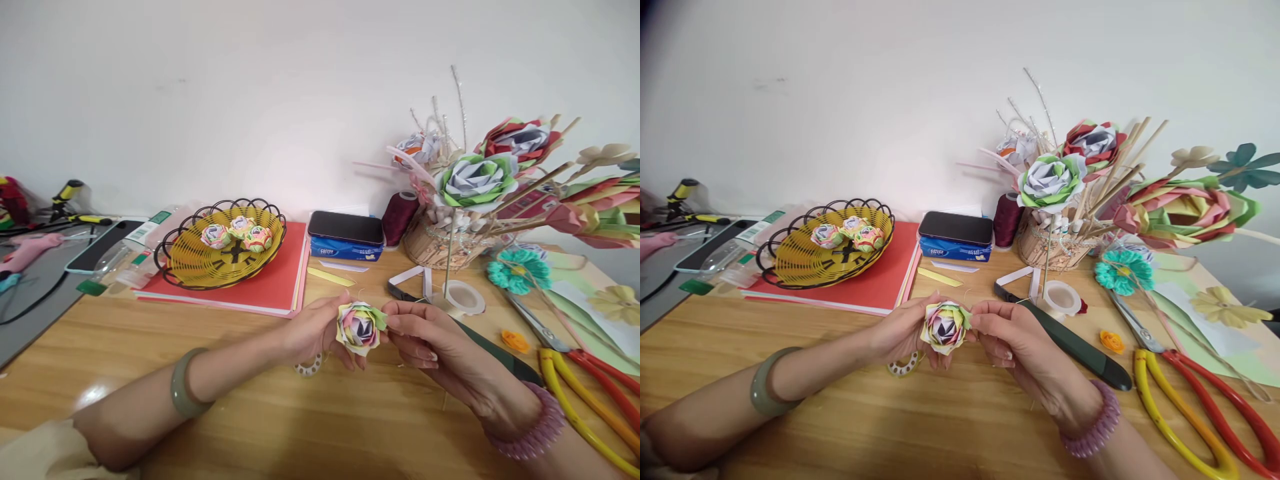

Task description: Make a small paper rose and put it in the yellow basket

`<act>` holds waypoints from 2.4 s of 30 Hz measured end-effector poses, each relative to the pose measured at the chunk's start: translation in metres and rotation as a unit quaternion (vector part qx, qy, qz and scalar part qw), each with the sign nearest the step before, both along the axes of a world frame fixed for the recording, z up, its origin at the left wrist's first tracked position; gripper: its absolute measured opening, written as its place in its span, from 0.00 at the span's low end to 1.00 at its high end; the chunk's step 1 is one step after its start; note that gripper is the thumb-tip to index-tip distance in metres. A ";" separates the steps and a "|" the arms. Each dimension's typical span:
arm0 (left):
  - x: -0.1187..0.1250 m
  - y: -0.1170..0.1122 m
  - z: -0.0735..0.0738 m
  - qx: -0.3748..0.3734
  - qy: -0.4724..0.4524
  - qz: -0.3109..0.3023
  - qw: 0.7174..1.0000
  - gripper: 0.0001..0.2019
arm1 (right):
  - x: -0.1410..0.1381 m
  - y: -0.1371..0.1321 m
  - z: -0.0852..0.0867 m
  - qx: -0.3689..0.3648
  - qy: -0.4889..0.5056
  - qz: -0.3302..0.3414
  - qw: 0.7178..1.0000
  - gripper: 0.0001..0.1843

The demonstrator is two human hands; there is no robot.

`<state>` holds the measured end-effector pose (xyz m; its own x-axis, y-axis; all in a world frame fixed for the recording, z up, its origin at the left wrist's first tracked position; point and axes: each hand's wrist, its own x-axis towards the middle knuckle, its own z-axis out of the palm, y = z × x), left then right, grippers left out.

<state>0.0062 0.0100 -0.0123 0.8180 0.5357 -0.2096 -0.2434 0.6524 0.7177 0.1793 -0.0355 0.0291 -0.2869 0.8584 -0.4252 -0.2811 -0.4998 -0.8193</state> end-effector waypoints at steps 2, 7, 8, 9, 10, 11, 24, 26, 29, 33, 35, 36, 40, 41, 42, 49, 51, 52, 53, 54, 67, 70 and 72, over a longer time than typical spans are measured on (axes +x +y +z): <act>0.000 0.001 0.000 -0.005 0.000 -0.003 1.000 0.23 | 0.000 0.000 -0.001 0.001 0.015 -0.005 1.000 0.11; 0.000 0.003 0.000 -0.015 -0.001 -0.014 1.000 0.24 | 0.000 0.001 0.000 0.051 -0.001 -0.059 0.997 0.15; -0.001 0.003 0.001 -0.017 0.002 -0.016 1.000 0.25 | 0.000 0.002 0.000 0.066 -0.015 -0.069 0.995 0.15; -0.001 0.003 0.002 -0.018 0.006 -0.016 1.000 0.25 | 0.000 0.002 0.000 0.083 -0.032 -0.080 0.993 0.15; -0.001 0.003 0.003 -0.021 0.011 -0.016 1.000 0.25 | 0.000 0.001 0.000 0.099 -0.053 -0.092 0.989 0.15; -0.001 0.003 0.003 -0.023 0.016 -0.016 0.999 0.25 | 0.000 0.001 -0.001 0.117 -0.076 -0.106 0.984 0.14; 0.002 -0.004 0.006 0.011 0.074 0.057 0.996 0.22 | -0.007 -0.011 -0.003 0.346 -0.377 -0.039 0.858 0.10; 0.002 -0.004 0.008 0.013 0.066 0.066 0.996 0.20 | -0.006 -0.010 -0.003 0.349 -0.395 -0.048 0.848 0.10; 0.002 -0.003 0.008 0.010 0.046 0.062 0.997 0.18 | -0.005 -0.008 -0.004 0.348 -0.403 -0.062 0.844 0.09; 0.000 0.000 0.005 0.001 0.011 0.065 0.998 0.16 | -0.004 -0.010 -0.004 0.346 -0.382 -0.105 0.851 0.09; -0.002 0.001 0.004 0.006 -0.027 0.057 0.998 0.15 | -0.003 -0.013 -0.005 0.358 -0.379 -0.128 0.844 0.07; -0.002 0.002 0.003 0.010 -0.047 0.051 0.998 0.15 | -0.003 -0.014 -0.005 0.367 -0.383 -0.133 0.837 0.06; -0.003 0.003 0.003 0.010 -0.081 0.054 0.995 0.15 | -0.003 -0.017 -0.008 0.415 -0.407 -0.113 0.806 0.03; -0.003 0.003 0.002 0.010 -0.084 0.059 0.995 0.15 | -0.004 -0.017 -0.009 0.425 -0.415 -0.108 0.797 0.03; -0.004 0.003 0.002 0.011 -0.087 0.062 0.994 0.15 | -0.004 -0.017 -0.009 0.436 -0.423 -0.105 0.787 0.04; -0.006 0.004 0.002 0.015 -0.100 0.065 0.993 0.13 | -0.006 -0.016 -0.009 0.481 -0.469 -0.093 0.735 0.08; -0.006 0.004 0.002 0.020 -0.100 0.064 0.993 0.13 | -0.005 -0.016 -0.009 0.489 -0.474 -0.093 0.726 0.08; -0.006 0.004 0.002 0.023 -0.100 0.062 0.993 0.13 | -0.005 -0.016 -0.009 0.495 -0.476 -0.093 0.720 0.09; -0.005 0.004 0.002 0.026 -0.099 0.061 0.993 0.12 | -0.005 -0.016 -0.008 0.503 -0.479 -0.094 0.713 0.09; -0.005 0.003 0.002 0.028 -0.099 0.060 0.993 0.12 | -0.005 -0.016 -0.008 0.511 -0.482 -0.095 0.705 0.09; -0.003 0.001 0.001 -0.003 -0.081 0.060 0.995 0.13 | -0.003 -0.013 -0.013 0.585 -0.521 -0.108 0.612 0.08; -0.003 0.000 0.001 -0.013 -0.075 0.061 0.995 0.15 | -0.003 -0.012 -0.011 0.552 -0.512 -0.112 0.648 0.06; -0.004 0.000 0.001 -0.015 -0.073 0.056 0.996 0.15 | -0.003 -0.011 -0.010 0.503 -0.495 -0.121 0.698 0.05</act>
<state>0.0023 0.0099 -0.0116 0.7768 0.6202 -0.1091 -0.4162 0.6356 0.6502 0.1767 -0.0467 0.0196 -0.0754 0.8381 0.5403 0.6949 0.4328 -0.5743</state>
